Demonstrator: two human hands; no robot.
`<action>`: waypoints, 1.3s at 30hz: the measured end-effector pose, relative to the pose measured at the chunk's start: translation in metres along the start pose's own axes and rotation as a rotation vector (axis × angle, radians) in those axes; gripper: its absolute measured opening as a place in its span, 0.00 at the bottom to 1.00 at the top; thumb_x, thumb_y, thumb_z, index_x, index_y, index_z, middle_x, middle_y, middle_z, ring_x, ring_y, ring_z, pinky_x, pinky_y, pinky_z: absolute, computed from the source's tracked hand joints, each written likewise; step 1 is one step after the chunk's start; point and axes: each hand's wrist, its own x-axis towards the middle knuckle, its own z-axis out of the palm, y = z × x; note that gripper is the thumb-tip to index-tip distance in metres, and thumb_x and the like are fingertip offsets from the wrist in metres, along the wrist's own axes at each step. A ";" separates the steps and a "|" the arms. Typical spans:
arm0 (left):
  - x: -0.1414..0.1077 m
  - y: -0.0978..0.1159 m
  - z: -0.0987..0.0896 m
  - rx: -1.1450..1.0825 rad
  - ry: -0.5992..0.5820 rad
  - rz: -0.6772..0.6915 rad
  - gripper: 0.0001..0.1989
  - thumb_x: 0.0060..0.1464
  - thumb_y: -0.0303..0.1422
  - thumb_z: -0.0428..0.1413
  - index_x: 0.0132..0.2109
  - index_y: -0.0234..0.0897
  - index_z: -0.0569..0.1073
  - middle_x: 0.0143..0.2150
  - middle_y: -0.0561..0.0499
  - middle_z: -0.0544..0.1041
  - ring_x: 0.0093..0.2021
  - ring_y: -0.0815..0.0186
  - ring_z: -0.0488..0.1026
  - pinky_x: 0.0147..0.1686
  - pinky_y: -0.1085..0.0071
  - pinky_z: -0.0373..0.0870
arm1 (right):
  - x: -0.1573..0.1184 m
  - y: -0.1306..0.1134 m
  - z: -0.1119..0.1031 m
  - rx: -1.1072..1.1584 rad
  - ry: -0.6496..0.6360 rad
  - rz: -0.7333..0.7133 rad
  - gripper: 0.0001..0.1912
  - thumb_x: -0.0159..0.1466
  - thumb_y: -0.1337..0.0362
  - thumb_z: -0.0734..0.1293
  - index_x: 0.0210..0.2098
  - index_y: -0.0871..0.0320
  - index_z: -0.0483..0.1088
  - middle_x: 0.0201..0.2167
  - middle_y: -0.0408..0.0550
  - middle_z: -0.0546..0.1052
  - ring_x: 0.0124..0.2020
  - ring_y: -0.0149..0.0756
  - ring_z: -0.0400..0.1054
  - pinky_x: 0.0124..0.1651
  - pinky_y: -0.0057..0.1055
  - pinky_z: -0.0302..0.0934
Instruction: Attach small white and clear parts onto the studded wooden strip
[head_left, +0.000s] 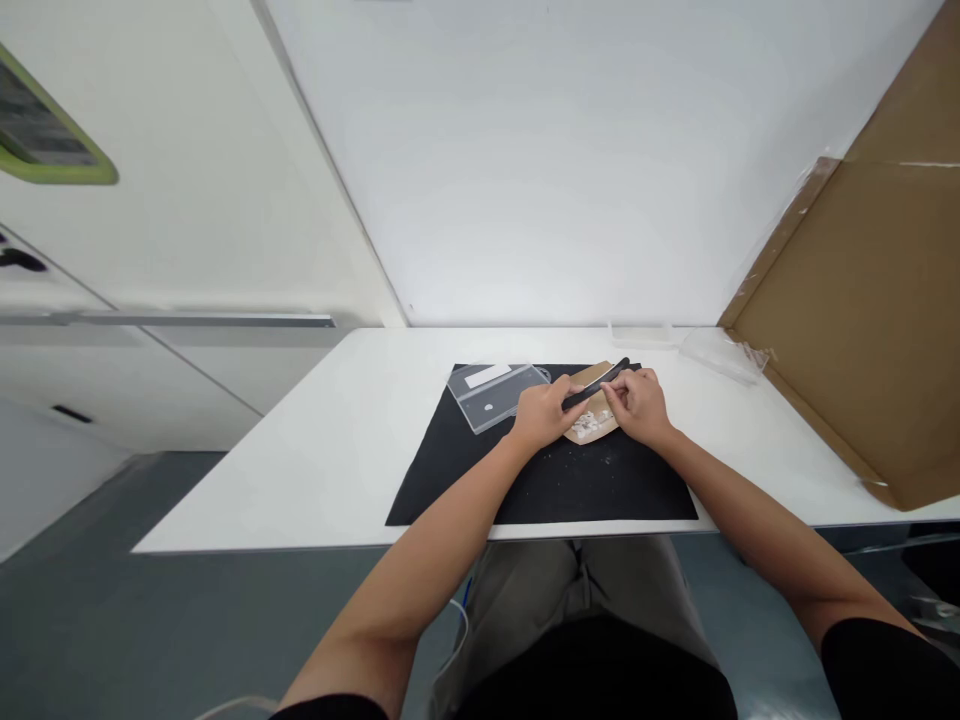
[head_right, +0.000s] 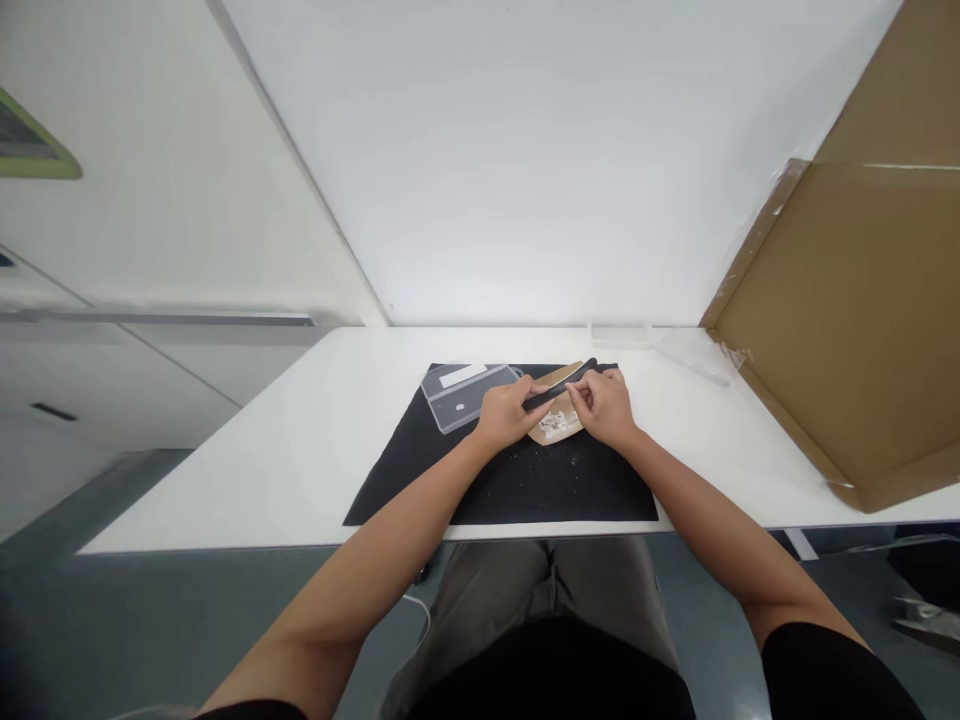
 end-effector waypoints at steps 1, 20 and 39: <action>0.000 0.000 0.000 0.005 0.005 0.000 0.11 0.64 0.42 0.61 0.44 0.40 0.76 0.37 0.48 0.86 0.36 0.60 0.84 0.36 0.69 0.76 | 0.001 0.000 0.000 -0.006 -0.002 0.005 0.16 0.73 0.52 0.66 0.31 0.52 0.67 0.21 0.39 0.72 0.22 0.35 0.64 0.47 0.44 0.60; -0.003 0.005 0.000 -0.010 0.073 0.068 0.10 0.64 0.41 0.62 0.43 0.38 0.77 0.33 0.50 0.84 0.30 0.63 0.82 0.29 0.70 0.73 | 0.008 0.013 -0.006 -0.014 0.063 0.073 0.13 0.72 0.59 0.67 0.31 0.53 0.64 0.21 0.38 0.71 0.23 0.35 0.65 0.47 0.43 0.59; -0.003 0.010 -0.004 -0.054 0.046 0.077 0.10 0.65 0.41 0.61 0.44 0.38 0.78 0.37 0.47 0.86 0.34 0.61 0.84 0.32 0.69 0.78 | 0.008 0.010 -0.021 0.016 0.101 0.177 0.15 0.72 0.56 0.67 0.31 0.52 0.64 0.22 0.39 0.70 0.25 0.36 0.65 0.45 0.41 0.62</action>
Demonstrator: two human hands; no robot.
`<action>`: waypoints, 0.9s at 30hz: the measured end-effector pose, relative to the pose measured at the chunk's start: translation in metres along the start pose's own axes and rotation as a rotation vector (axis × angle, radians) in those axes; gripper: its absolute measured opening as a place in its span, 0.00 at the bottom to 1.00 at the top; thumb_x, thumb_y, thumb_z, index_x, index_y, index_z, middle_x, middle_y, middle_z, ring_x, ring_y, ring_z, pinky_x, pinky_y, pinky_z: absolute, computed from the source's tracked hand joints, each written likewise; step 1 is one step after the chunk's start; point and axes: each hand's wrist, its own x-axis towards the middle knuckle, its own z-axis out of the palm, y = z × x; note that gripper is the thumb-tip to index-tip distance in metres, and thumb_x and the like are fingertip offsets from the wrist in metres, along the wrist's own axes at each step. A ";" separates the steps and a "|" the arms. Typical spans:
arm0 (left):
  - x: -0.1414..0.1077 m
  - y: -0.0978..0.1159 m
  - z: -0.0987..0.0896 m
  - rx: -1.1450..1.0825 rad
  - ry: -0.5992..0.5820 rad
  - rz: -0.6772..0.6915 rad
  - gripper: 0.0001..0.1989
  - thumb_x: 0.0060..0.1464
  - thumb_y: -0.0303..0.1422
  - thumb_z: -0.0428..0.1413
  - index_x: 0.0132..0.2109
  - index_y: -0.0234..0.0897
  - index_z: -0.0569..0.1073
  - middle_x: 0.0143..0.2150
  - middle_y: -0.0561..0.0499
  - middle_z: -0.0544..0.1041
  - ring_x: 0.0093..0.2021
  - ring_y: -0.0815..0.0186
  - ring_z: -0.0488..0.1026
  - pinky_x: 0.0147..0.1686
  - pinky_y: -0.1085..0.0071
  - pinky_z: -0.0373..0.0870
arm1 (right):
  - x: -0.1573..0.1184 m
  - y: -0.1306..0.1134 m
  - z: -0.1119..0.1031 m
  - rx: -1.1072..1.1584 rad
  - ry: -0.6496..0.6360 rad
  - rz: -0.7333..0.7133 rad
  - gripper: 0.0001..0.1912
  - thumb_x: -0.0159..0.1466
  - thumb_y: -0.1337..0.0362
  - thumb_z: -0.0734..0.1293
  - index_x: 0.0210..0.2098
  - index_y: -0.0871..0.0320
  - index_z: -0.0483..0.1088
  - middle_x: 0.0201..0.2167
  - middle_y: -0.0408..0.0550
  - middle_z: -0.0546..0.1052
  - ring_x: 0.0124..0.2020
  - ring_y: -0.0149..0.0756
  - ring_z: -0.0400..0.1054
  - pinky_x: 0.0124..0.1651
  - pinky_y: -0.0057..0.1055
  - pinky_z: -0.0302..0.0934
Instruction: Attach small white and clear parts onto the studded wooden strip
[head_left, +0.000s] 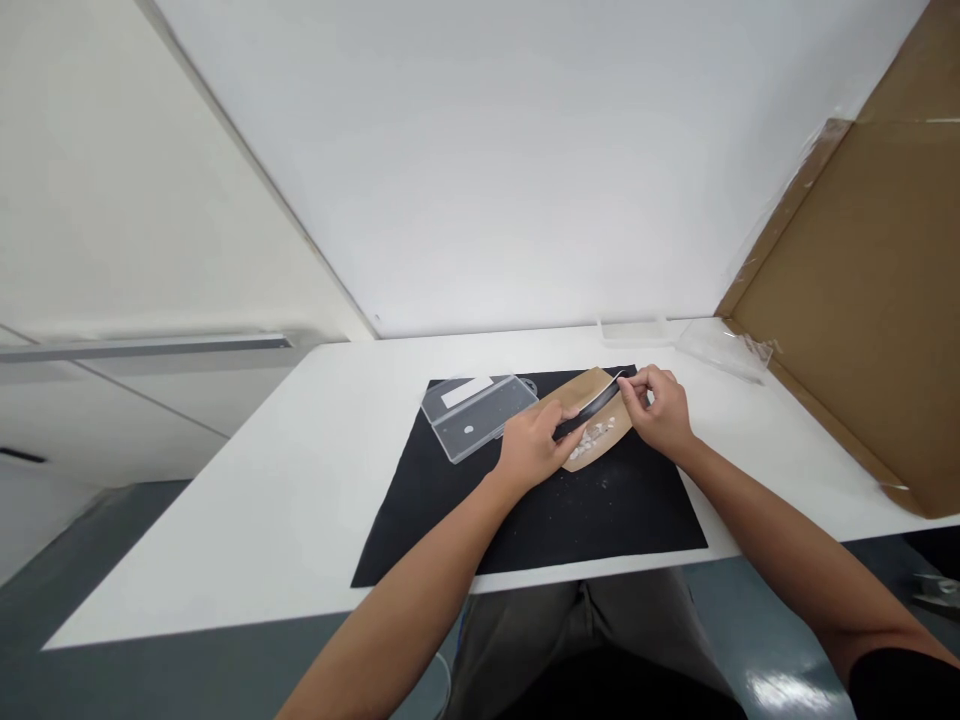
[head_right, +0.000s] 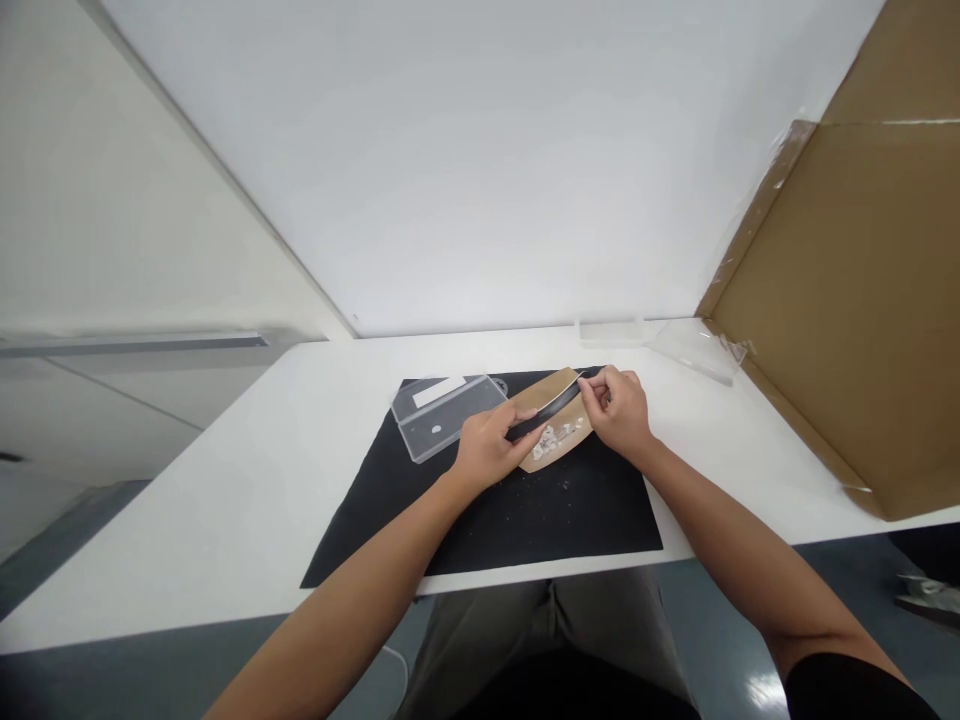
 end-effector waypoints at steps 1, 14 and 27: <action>0.000 0.001 0.000 0.000 0.006 0.002 0.10 0.64 0.41 0.61 0.43 0.38 0.78 0.37 0.48 0.86 0.34 0.61 0.84 0.32 0.68 0.78 | 0.000 -0.001 -0.001 0.002 -0.003 -0.005 0.15 0.72 0.56 0.67 0.31 0.52 0.64 0.22 0.39 0.70 0.25 0.36 0.66 0.45 0.41 0.63; 0.003 0.009 -0.002 -0.032 -0.027 -0.021 0.14 0.65 0.45 0.59 0.43 0.38 0.78 0.34 0.48 0.85 0.30 0.63 0.82 0.29 0.70 0.75 | 0.002 -0.004 -0.011 0.042 0.048 0.027 0.15 0.72 0.54 0.67 0.31 0.52 0.66 0.25 0.42 0.72 0.29 0.38 0.69 0.42 0.39 0.64; 0.008 0.008 -0.006 -0.046 -0.012 -0.060 0.14 0.65 0.44 0.60 0.40 0.39 0.80 0.33 0.49 0.84 0.29 0.65 0.80 0.29 0.72 0.71 | 0.005 0.007 -0.018 0.057 0.088 0.054 0.15 0.72 0.52 0.67 0.31 0.52 0.67 0.24 0.41 0.71 0.28 0.38 0.67 0.38 0.38 0.64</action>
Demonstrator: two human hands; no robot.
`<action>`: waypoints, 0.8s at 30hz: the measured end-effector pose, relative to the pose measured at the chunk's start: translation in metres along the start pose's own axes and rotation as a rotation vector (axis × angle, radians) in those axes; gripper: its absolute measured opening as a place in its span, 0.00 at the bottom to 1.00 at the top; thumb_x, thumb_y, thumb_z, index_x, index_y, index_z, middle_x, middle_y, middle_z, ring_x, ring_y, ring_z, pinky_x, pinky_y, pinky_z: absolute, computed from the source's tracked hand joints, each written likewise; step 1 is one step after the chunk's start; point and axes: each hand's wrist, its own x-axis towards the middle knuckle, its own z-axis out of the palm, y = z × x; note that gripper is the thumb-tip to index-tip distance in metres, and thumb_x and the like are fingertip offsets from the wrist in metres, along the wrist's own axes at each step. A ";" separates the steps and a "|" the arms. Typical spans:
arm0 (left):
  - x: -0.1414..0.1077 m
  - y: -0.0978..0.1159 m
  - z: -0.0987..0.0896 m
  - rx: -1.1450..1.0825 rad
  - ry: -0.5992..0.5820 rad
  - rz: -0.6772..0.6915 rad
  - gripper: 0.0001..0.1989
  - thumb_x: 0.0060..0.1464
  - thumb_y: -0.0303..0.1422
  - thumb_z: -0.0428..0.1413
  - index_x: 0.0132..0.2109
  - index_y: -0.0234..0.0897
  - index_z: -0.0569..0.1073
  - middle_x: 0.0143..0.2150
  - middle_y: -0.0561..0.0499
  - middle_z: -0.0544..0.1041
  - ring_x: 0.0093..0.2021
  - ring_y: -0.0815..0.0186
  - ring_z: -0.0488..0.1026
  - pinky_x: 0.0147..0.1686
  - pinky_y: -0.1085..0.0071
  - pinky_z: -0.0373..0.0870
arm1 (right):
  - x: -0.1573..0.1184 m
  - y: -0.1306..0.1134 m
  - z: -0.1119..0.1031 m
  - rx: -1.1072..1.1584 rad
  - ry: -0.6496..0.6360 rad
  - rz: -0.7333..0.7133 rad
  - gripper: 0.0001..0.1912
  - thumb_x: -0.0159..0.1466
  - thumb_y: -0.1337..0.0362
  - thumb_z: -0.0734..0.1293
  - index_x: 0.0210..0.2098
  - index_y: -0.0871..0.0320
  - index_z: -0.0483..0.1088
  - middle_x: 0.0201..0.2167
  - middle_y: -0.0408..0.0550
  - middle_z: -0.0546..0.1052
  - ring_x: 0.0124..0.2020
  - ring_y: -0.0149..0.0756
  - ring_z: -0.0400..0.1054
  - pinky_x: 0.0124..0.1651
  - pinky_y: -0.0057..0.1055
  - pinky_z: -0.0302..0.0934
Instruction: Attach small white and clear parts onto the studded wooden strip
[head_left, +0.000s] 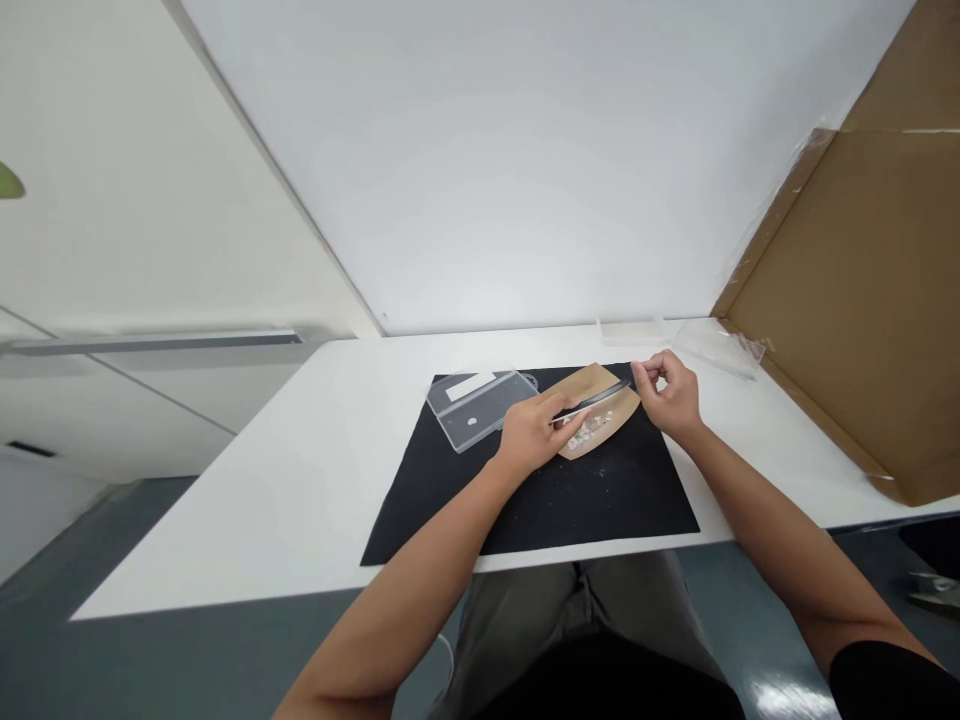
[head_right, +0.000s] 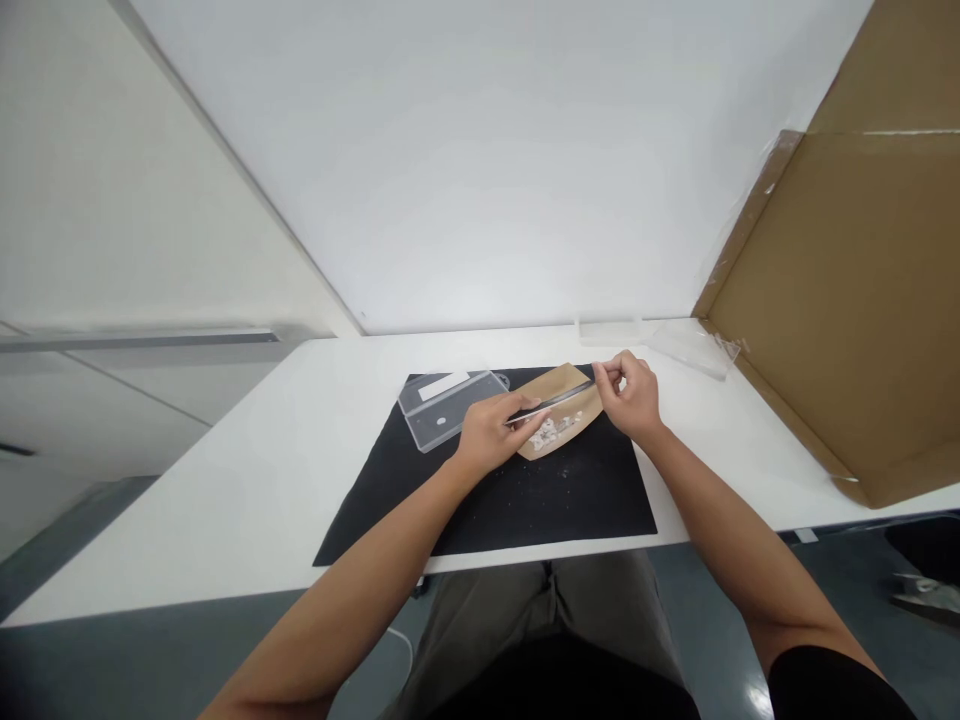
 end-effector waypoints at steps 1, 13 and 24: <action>0.001 0.001 -0.001 0.005 0.000 -0.008 0.14 0.66 0.44 0.59 0.39 0.39 0.80 0.30 0.50 0.83 0.28 0.66 0.79 0.28 0.72 0.69 | 0.000 0.000 0.000 0.000 -0.003 -0.003 0.15 0.72 0.53 0.67 0.32 0.52 0.67 0.24 0.41 0.71 0.28 0.38 0.67 0.38 0.38 0.64; 0.001 0.004 -0.007 0.036 0.022 -0.023 0.16 0.71 0.37 0.53 0.34 0.38 0.74 0.24 0.52 0.75 0.24 0.67 0.74 0.26 0.71 0.64 | -0.002 -0.007 0.003 -0.038 -0.049 -0.082 0.12 0.74 0.58 0.66 0.33 0.51 0.66 0.25 0.41 0.70 0.28 0.37 0.67 0.39 0.40 0.62; 0.001 0.011 -0.012 -0.062 -0.004 -0.028 0.10 0.70 0.33 0.54 0.38 0.39 0.74 0.25 0.52 0.77 0.23 0.67 0.75 0.25 0.70 0.67 | -0.008 -0.002 0.007 -0.049 -0.116 -0.023 0.11 0.73 0.57 0.67 0.34 0.50 0.66 0.26 0.42 0.72 0.30 0.40 0.67 0.36 0.41 0.62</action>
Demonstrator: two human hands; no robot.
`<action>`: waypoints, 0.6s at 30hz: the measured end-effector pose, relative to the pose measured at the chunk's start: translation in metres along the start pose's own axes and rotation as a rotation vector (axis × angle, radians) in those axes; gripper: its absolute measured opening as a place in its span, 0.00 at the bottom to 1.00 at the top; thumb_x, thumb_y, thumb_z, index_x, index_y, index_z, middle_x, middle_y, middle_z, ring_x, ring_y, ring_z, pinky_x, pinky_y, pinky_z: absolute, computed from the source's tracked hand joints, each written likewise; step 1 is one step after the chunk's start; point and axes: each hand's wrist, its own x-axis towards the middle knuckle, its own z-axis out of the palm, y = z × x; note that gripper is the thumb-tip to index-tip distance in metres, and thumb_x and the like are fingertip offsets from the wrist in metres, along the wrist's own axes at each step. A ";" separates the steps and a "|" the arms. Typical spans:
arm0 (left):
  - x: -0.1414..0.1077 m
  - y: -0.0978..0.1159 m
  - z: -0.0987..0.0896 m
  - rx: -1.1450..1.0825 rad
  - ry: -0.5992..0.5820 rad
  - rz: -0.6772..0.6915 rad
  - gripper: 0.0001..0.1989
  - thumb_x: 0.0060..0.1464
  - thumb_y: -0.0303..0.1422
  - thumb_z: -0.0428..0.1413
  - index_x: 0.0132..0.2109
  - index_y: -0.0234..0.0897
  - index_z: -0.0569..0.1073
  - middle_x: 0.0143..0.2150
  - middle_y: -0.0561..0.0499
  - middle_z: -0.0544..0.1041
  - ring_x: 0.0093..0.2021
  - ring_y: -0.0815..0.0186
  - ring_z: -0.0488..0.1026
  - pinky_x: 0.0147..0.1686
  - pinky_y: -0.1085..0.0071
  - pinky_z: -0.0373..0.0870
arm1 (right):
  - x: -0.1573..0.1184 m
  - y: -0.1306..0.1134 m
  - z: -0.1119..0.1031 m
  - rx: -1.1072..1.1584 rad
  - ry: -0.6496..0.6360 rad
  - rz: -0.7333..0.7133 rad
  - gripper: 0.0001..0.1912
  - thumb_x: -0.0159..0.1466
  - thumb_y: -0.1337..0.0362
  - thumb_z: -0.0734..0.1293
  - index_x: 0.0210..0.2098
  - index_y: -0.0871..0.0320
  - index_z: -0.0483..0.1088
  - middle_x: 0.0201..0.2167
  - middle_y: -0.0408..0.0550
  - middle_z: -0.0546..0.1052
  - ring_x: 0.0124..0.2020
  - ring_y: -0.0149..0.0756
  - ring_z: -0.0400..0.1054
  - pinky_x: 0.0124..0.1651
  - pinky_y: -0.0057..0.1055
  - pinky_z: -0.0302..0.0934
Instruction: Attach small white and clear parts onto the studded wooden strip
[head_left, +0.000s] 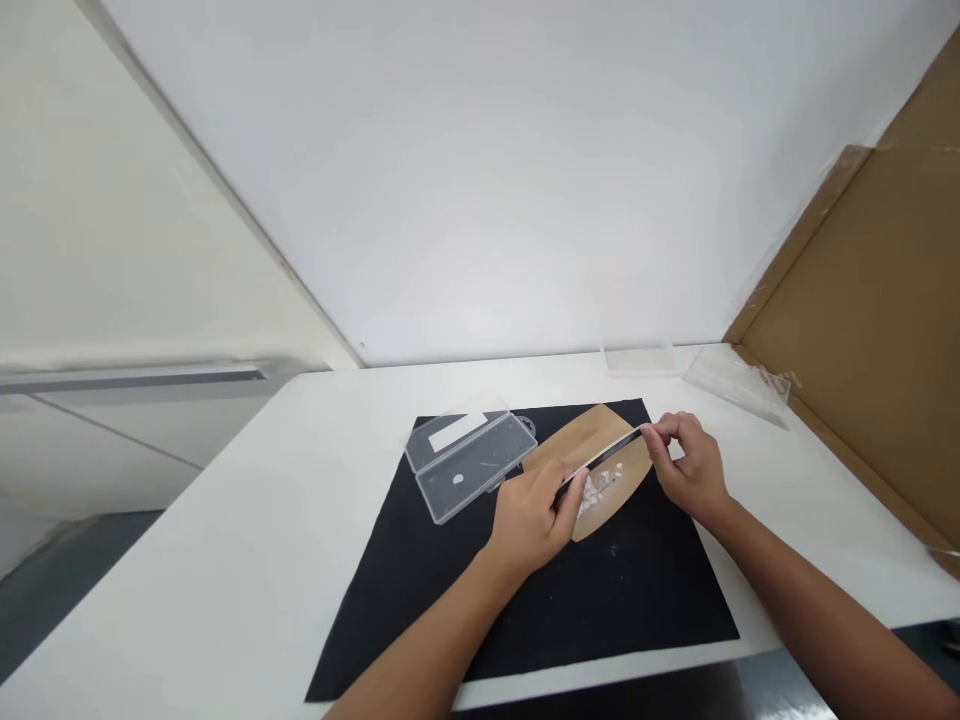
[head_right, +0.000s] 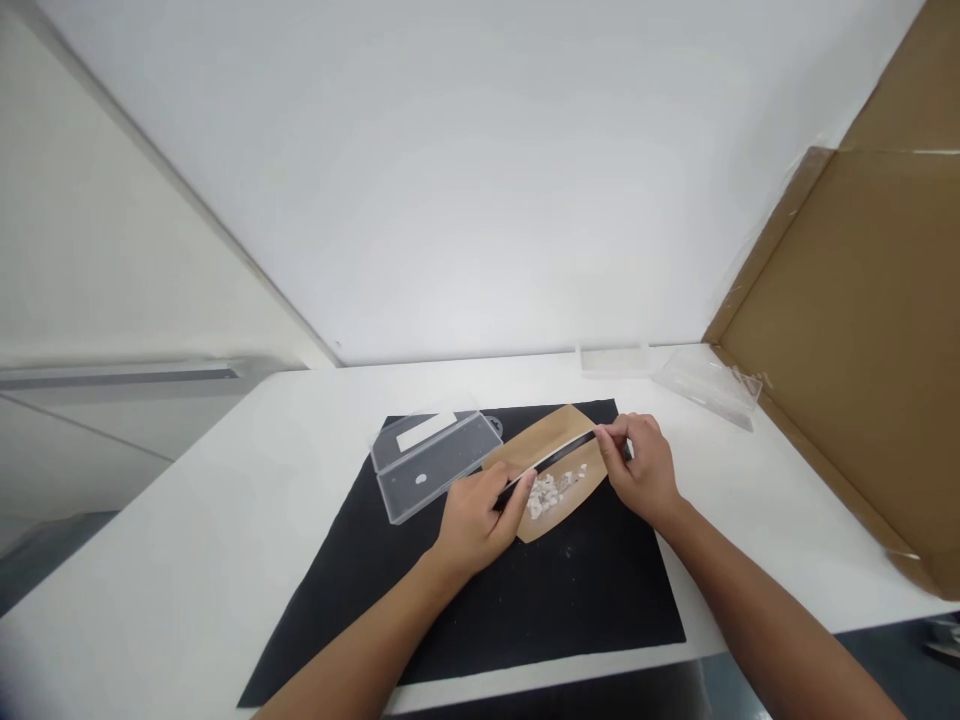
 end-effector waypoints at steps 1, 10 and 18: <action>0.000 0.000 0.000 -0.003 -0.002 -0.002 0.10 0.70 0.33 0.54 0.38 0.39 0.74 0.25 0.53 0.76 0.23 0.67 0.75 0.25 0.70 0.67 | 0.000 0.000 0.000 0.000 0.005 -0.001 0.10 0.73 0.57 0.67 0.34 0.50 0.67 0.26 0.43 0.72 0.30 0.40 0.68 0.36 0.41 0.62; -0.001 -0.006 0.002 0.004 -0.002 -0.026 0.12 0.69 0.34 0.55 0.35 0.40 0.73 0.22 0.54 0.73 0.21 0.68 0.72 0.23 0.70 0.65 | 0.002 0.007 0.002 0.028 0.008 0.014 0.10 0.73 0.58 0.67 0.34 0.49 0.68 0.26 0.42 0.72 0.28 0.40 0.68 0.34 0.41 0.63; 0.001 -0.002 0.000 0.003 -0.002 -0.006 0.13 0.69 0.33 0.55 0.33 0.39 0.72 0.22 0.54 0.71 0.20 0.69 0.69 0.23 0.71 0.62 | 0.004 0.000 -0.003 -0.002 -0.013 -0.036 0.10 0.72 0.61 0.68 0.34 0.50 0.67 0.24 0.41 0.72 0.29 0.39 0.69 0.34 0.40 0.63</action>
